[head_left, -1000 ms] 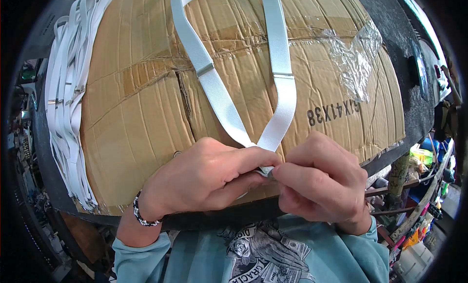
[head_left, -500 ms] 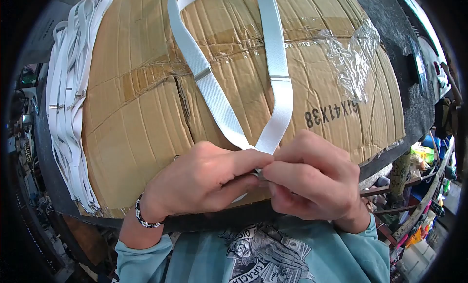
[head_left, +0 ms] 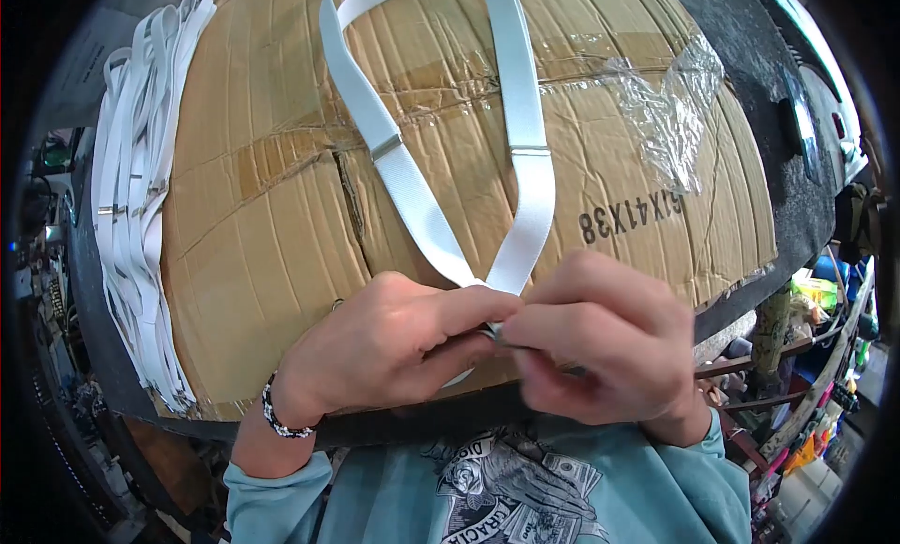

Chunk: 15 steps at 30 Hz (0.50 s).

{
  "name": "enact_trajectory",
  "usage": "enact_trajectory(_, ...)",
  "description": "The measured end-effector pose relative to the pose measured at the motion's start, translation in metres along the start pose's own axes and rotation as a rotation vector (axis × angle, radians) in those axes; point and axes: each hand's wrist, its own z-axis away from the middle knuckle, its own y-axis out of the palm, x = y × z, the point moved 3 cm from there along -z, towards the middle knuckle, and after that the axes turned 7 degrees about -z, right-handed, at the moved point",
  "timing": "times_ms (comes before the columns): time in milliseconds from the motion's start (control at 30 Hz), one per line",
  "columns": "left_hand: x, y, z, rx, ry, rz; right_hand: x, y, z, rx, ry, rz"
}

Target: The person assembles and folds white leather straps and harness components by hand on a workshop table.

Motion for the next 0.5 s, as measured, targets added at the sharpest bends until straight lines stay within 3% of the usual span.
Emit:
enact_trajectory(333,0.004,0.005,-0.001,-0.044,0.003,0.067,0.001,-0.007,0.019,0.084,0.122,0.052)
enact_trajectory(500,0.001,0.002,-0.002,-0.045,-0.011,0.083,0.004,-0.007,0.012,-0.008,0.106,0.021)
